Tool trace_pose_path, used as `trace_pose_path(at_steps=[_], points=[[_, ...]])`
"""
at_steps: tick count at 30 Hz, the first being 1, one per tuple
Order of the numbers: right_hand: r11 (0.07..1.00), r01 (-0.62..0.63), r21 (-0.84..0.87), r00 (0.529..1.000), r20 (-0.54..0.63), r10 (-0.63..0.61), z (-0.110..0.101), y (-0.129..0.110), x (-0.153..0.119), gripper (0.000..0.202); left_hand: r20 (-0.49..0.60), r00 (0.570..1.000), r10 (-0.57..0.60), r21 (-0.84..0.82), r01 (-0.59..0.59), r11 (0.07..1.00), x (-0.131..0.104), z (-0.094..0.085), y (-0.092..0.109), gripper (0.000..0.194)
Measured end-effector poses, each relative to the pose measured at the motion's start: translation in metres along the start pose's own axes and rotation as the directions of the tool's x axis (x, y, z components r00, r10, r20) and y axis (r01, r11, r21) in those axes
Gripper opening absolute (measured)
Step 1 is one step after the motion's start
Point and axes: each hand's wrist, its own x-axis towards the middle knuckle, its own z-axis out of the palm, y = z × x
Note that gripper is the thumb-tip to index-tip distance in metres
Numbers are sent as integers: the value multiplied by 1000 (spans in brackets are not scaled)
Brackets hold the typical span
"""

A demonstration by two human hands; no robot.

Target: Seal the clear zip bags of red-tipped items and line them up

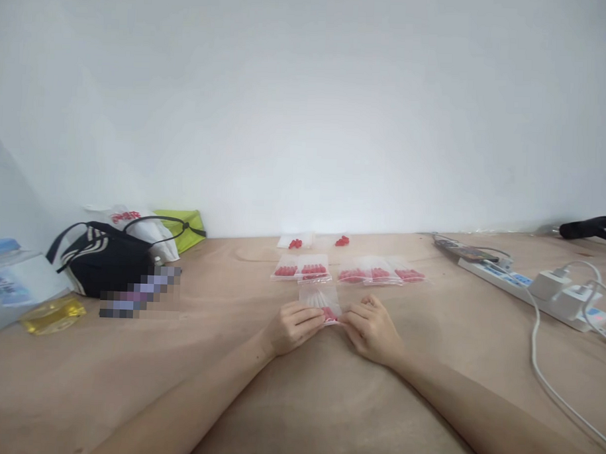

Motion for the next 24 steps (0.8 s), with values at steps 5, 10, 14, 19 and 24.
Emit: trace_pose_path(at_steps=[5,10,14,19,24], points=[[998,63,-5,997,-33,-63,4,1,1,18,6,1000,-2,-26,2,1000,-3,-1,-2,12],[993,82,-88,995,-52,-87,10,-2,4,22,13,1000,-10,-25,10,1000,0,4,-2,12],[991,95,-99,992,-69,-102,11,-1,5,22,13,1000,7,-14,-7,1000,2,6,-1,9],[986,122,-111,990,-62,-129,12,4,3,21,13,1000,-27,-19,28,999,-1,5,-3,10],[985,111,-130,993,-26,-116,13,6,2,23,32,999,1,-12,0,1000,-2,9,-4,9]])
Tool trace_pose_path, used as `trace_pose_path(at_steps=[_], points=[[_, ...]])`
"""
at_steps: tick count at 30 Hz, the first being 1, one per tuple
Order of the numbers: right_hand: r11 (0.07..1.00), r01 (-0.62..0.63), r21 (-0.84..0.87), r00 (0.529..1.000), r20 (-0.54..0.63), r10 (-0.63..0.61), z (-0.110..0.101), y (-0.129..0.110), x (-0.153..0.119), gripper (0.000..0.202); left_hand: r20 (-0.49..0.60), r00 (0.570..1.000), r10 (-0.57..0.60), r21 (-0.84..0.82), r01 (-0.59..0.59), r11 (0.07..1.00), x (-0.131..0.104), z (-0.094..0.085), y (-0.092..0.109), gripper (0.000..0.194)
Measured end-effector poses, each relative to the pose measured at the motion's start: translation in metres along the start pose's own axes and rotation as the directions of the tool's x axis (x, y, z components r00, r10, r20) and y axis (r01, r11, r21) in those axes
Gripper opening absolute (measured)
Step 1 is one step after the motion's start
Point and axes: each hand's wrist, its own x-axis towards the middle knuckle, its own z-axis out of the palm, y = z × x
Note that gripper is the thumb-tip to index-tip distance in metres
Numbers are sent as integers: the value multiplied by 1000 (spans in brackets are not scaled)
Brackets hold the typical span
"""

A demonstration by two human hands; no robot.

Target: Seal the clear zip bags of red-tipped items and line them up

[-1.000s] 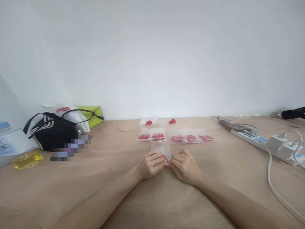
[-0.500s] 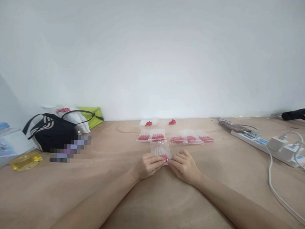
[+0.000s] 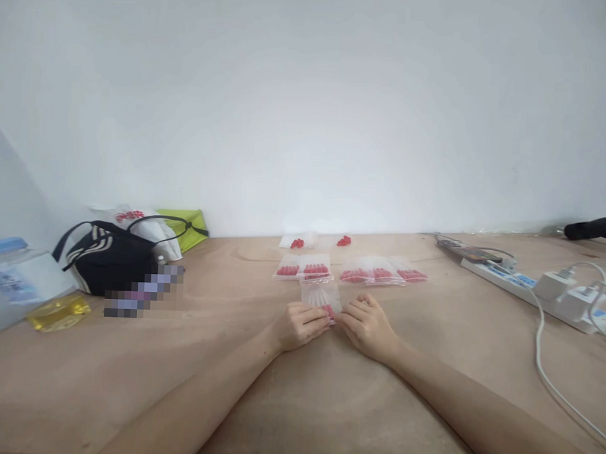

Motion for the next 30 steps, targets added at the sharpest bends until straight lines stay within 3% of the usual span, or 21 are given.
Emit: trace_pose_path(at_steps=[6,14,24,30], points=[[999,47,-5,998,41,-47,-4,-4,2,22,-16,997,72,54,-71,996,1,2,2,5],[997,81,-17,997,3,-81,-6,-6,5,23,0,999,54,88,-53,995,5,-5,4,8],[1000,-1,-7,1000,-11,1,-9,-1,5,22,5,997,83,160,-83,984,0,-8,-3,10],[998,-56,0,998,-37,56,-11,3,6,22,29,995,98,273,-102,957,3,-19,-10,15]])
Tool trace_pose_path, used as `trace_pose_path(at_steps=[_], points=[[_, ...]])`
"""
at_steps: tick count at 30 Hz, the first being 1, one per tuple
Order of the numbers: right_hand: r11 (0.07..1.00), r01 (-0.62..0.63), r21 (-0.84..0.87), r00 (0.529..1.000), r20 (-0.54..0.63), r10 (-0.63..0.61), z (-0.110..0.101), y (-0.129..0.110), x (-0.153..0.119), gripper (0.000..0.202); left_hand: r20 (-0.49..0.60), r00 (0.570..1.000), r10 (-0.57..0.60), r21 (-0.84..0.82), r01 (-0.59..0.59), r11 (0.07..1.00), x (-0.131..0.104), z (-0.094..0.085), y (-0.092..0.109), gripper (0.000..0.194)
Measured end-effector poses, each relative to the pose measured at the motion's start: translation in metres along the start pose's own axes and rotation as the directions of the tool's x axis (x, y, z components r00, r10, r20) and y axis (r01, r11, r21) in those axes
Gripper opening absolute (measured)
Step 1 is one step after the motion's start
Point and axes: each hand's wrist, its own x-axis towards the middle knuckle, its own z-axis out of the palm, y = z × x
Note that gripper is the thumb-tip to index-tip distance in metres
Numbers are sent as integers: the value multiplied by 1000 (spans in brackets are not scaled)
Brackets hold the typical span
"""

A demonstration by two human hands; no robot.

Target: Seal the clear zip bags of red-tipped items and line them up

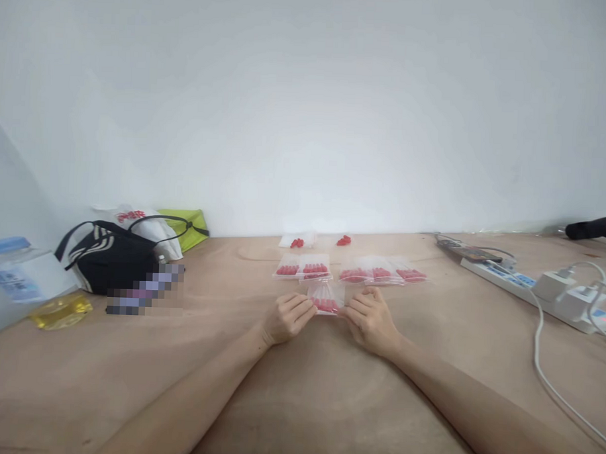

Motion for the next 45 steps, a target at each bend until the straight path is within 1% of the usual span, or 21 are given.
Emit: trace_pose_path(at_steps=[5,9,11,12,13,14,15,17,18,19,20,21,24,26,29,32,34,37,39,41,45], points=[[1000,-10,-13,1000,12,11,0,2,-1,24,53,998,-47,33,45,998,0,-4,-1,19],[1000,-12,-25,999,30,13,0,7,-6,29,172,982,-78,-132,101,986,-11,-3,-2,26],[1000,-12,-19,1000,29,12,-2,11,-9,31,254,947,-196,-286,267,920,-16,-3,-3,23],[1000,-15,-11,1000,27,15,-3,13,-10,32,309,899,-310,-358,412,838,-18,-4,-3,19],[1000,-19,1,1000,25,19,-4,14,-11,31,379,812,-443,-416,577,703,-19,-4,-3,20],[1000,-24,13,999,24,24,-5,14,-11,31,466,682,-563,-452,731,511,-18,-4,-3,26],[999,-25,27,999,25,25,-6,13,-11,31,566,518,-641,-457,845,279,-17,-3,-2,34],[998,-14,61,999,33,12,-7,8,-9,31,744,203,-637,-396,901,-175,-10,-2,1,41],[996,-2,84,999,43,-1,-7,3,-7,31,804,101,-586,-354,873,-336,-7,-2,4,39],[993,12,114,998,57,-19,-7,-1,-5,31,841,42,-540,-326,835,-443,-4,-1,7,37],[988,28,152,996,80,-40,-7,-6,-3,31,858,22,-512,-320,804,-502,-1,-1,10,36],[980,43,196,992,106,-65,-7,-10,-2,30,864,29,-502,-333,781,-528,0,-2,13,37],[957,47,287,976,191,-106,-8,-13,-1,29,865,81,-495,-382,747,-545,-1,-11,15,39],[967,-5,256,973,223,-54,-8,-5,-5,26,869,94,-485,-387,741,-549,-5,-21,6,37],[987,-133,85,978,170,117,-8,17,-15,21,824,95,-558,-441,726,-528,-14,-33,-22,45],[967,-248,-64,964,83,253,-3,44,-22,16,605,-38,-795,-513,745,-426,-28,-30,-59,46],[934,-332,-133,937,66,343,2,59,-22,12,466,-159,-871,-409,834,-371,-40,-18,-82,45],[881,-421,-216,888,99,449,11,74,-16,17,423,-201,-883,-328,875,-356,-59,8,-105,41],[870,-423,-255,869,159,469,18,77,-9,24,401,-190,-896,-272,909,-315,-68,22,-113,34],[868,-408,-282,853,223,473,24,78,-4,24,353,-149,-924,-214,948,-235,-75,29,-115,30],[890,-380,-253,851,283,443,31,73,-2,22,192,4,-981,-116,993,-19,-76,26,-108,21]])
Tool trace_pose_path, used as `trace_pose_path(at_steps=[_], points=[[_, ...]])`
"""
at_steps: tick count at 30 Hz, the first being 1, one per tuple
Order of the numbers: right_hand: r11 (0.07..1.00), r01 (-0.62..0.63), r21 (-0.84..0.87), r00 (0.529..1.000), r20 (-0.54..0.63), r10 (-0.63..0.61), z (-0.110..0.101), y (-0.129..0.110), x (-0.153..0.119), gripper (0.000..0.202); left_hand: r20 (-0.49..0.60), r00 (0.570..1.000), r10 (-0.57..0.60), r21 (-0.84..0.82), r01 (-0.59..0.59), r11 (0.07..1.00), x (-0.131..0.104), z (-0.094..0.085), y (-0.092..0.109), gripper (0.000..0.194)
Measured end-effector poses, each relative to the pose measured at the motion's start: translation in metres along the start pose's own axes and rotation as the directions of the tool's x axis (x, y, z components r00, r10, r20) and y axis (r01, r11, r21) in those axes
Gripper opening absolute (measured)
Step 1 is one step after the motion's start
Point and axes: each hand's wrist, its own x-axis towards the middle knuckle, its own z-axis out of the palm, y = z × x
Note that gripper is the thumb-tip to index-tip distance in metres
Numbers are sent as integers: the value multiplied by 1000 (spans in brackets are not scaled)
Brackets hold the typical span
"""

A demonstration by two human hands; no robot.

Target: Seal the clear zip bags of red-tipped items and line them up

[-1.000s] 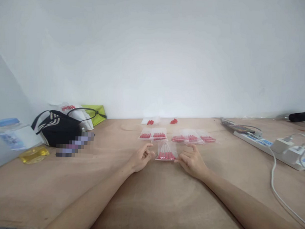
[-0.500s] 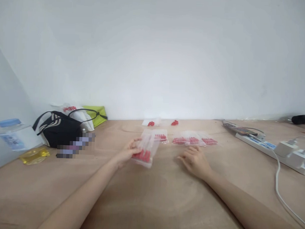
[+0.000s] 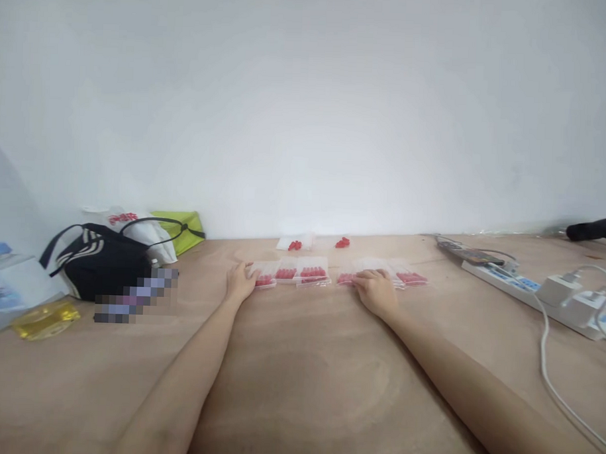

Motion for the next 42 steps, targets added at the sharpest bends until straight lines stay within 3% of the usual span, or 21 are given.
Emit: trace_pose_path(at_steps=[3,5,6,8,11,13,15,17,19,24,28,33,42], points=[[994,66,89,997,-52,-62,-2,0,-13,25,-46,991,128,61,-125,990,-17,-4,6,15],[969,148,199,988,-73,-136,-7,0,-26,26,7,962,272,77,-272,959,-35,-6,14,12],[944,194,266,981,-76,-180,-11,-1,-33,27,61,914,401,80,-405,911,-45,-8,18,12],[878,264,400,964,-73,-256,-18,-5,-46,27,223,756,615,7,-632,775,-70,-11,30,13],[796,279,537,954,-59,-294,-28,-19,-56,26,396,585,708,-165,-713,682,-106,-12,51,20],[778,262,571,956,-43,-291,-30,-31,-56,25,469,488,737,-245,-729,639,-123,-7,65,38],[773,242,586,960,-29,-278,-31,-40,-51,26,466,479,743,-262,-728,634,-132,0,75,50],[767,211,606,966,-11,-258,-32,-44,-47,27,450,504,737,-261,-716,648,-134,8,80,45],[763,173,623,969,29,-244,-34,-40,-46,30,451,500,740,-280,-708,649,-131,13,81,33],[784,149,603,958,107,-265,-45,-19,-56,41,461,395,795,-319,-762,564,-127,14,74,27],[817,310,487,934,5,-358,-48,-17,-61,35,396,312,864,-263,-863,432,-128,16,69,22],[857,484,177,875,-97,-474,-42,-24,-56,27,298,206,932,-145,-955,257,-130,20,70,21],[877,473,90,871,-196,-450,-39,-19,-54,27,181,129,975,71,-990,118,-126,19,69,23]])
